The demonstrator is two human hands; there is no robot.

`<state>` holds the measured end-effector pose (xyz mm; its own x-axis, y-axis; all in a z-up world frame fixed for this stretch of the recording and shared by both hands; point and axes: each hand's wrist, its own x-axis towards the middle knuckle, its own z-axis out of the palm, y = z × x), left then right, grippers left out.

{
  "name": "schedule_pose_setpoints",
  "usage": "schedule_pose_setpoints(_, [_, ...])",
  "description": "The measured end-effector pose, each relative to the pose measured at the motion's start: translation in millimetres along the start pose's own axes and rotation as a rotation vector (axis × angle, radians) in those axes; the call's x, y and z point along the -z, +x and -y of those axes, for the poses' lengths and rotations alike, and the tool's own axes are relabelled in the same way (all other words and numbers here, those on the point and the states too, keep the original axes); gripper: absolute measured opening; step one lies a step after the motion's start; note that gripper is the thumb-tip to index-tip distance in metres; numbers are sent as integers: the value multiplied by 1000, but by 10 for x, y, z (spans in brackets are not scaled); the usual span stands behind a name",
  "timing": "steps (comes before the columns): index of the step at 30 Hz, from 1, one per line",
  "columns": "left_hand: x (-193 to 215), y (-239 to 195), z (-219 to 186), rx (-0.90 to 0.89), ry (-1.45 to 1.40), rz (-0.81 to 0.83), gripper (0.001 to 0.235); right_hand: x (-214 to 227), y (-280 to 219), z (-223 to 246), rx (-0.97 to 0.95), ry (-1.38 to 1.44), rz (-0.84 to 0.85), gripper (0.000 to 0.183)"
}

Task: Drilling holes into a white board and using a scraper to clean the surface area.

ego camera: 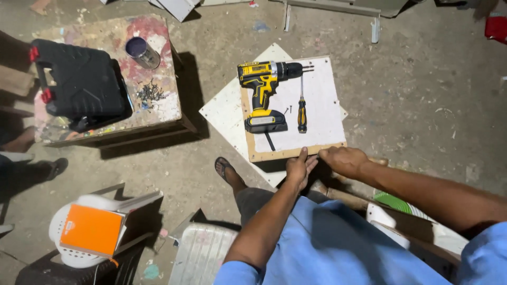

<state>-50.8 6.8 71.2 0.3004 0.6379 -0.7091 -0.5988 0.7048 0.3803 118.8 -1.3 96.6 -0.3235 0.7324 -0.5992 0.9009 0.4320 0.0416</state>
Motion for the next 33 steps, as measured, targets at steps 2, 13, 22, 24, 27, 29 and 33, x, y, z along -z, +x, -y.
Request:
schedule_pose_setpoints(2, [-5, -9, 11, 4, -11, -6, 76, -236, 174, -47, -20, -21, 2, 32])
schedule_pose_setpoints(13, [206, 270, 234, -5, -22, 36, 72, -163, 302, 21, -764, 1652, 32, 24])
schedule_pose_setpoints(22, [232, 273, 230, 1, -33, 22, 71, -145, 275, 144, -834, 1904, -107, 28])
schedule_pose_setpoints(24, [234, 326, 235, -4, -24, 28, 70, -33, 331, 68, -799, 1671, -60, 22])
schedule_pose_setpoints(27, [217, 332, 275, -2, -13, 20, 69, -19, 464, -153, -321, 620, 118, 43])
schedule_pose_setpoints(29, [230, 265, 262, 12, -12, 14, 70, 78, 340, -259, -49, 71, 3, 43])
schedule_pose_setpoints(33, [203, 239, 199, -5, 14, 21, 69, 531, 216, -284, 169, -52, 71, 41])
